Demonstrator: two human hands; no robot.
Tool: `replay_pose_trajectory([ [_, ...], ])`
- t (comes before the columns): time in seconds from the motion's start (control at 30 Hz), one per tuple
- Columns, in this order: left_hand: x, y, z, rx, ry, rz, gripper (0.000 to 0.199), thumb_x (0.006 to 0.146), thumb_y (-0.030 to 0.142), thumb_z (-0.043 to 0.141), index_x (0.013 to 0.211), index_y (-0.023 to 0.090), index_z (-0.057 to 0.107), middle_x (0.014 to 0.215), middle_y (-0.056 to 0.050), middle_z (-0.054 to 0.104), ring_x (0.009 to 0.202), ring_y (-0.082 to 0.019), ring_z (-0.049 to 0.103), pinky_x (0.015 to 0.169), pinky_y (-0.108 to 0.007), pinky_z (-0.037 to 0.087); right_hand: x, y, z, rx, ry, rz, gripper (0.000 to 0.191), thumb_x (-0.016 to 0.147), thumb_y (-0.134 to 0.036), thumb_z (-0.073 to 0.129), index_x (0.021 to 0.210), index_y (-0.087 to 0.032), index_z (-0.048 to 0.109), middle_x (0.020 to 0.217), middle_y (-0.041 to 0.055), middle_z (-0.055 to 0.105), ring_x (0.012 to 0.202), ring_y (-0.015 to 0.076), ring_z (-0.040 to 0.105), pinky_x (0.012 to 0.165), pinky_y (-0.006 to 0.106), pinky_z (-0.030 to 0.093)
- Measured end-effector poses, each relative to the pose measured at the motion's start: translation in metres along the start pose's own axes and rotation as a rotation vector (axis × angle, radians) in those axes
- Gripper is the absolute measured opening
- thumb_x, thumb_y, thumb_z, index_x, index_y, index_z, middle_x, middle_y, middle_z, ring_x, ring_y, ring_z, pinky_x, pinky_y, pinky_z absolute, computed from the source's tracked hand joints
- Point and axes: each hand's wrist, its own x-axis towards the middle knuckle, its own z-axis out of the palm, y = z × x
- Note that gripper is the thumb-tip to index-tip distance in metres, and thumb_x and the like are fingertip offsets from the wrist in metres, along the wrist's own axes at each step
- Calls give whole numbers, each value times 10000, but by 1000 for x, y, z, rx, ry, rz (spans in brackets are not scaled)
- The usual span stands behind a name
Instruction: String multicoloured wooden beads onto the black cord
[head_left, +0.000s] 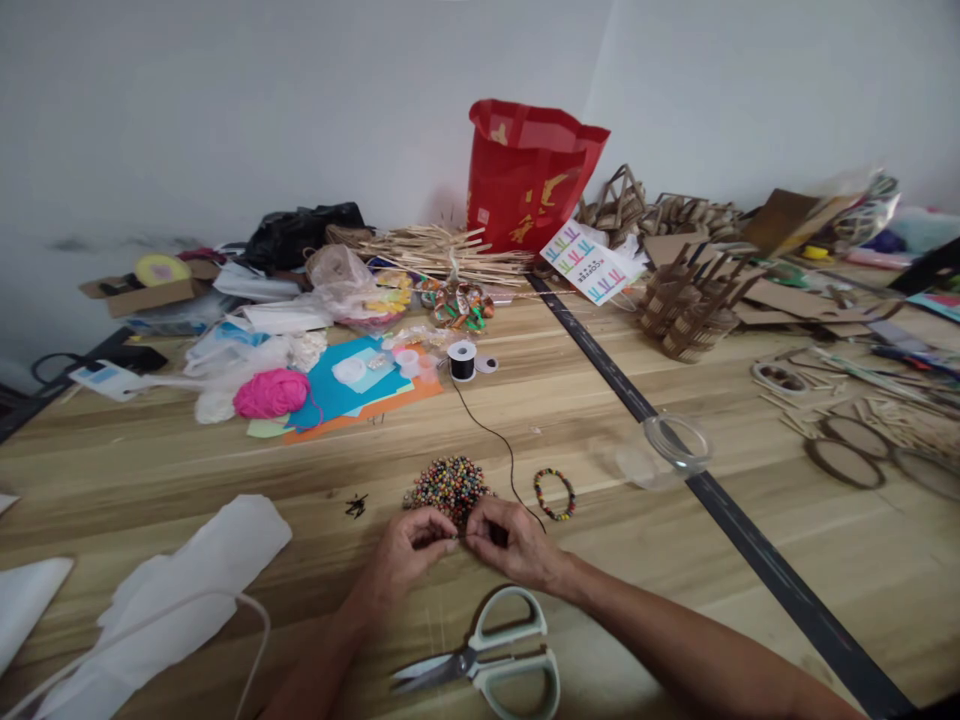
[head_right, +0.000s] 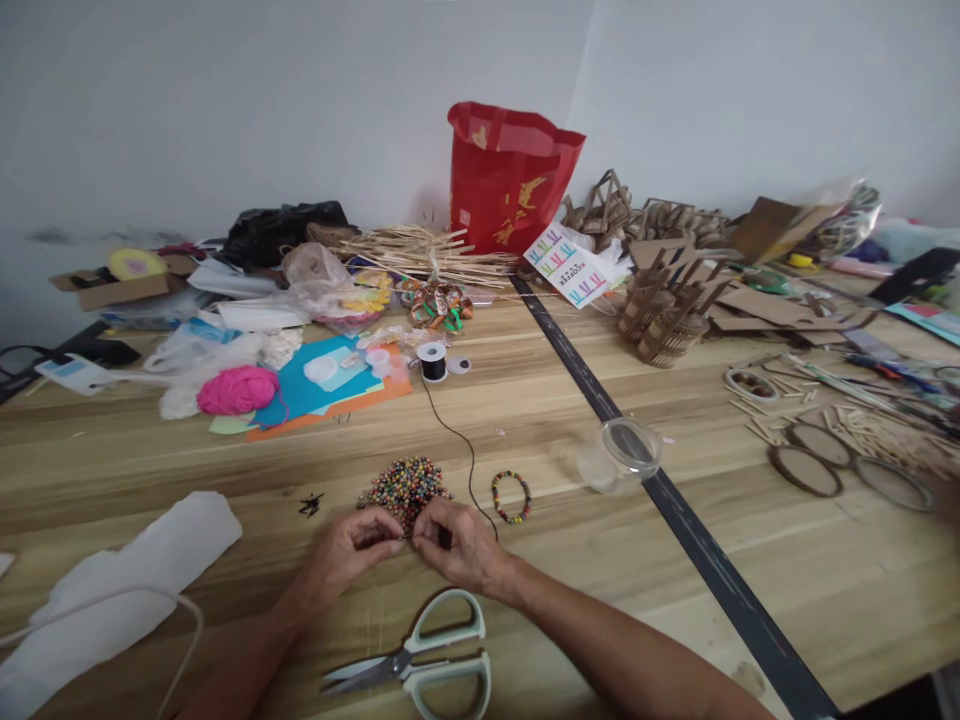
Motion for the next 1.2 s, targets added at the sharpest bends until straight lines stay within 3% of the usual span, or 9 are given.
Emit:
replay_pose_trajectory([
  [0.3, -1, 3, -1, 27, -7, 27, 101, 618, 192, 710, 659, 138, 634, 618, 8, 625, 610, -131, 568, 605, -227, 435, -1, 3, 2, -6, 3, -7, 50, 809, -163, 572, 808, -151, 620, 671, -5, 539, 587, 100, 496, 551, 192, 381],
  [0.63, -1, -1, -1, 24, -4, 17, 99, 615, 186, 709, 663, 133, 642, 621, 5, 624, 593, -127, 563, 581, -221, 424, 0, 1, -2, -52, -33, -68, 154, 866, -232, 538, 765, -157, 625, 685, 20, 567, 645, 128, 524, 601, 223, 406],
  [1.2, -3, 6, -1, 63, -10, 35, 83, 633, 212, 695, 661, 147, 653, 636, -5, 646, 624, -146, 573, 607, -234, 444, -1, 5, -1, -50, -35, -50, 116, 851, -196, 547, 770, -158, 622, 681, 13, 556, 628, 120, 510, 589, 215, 398],
])
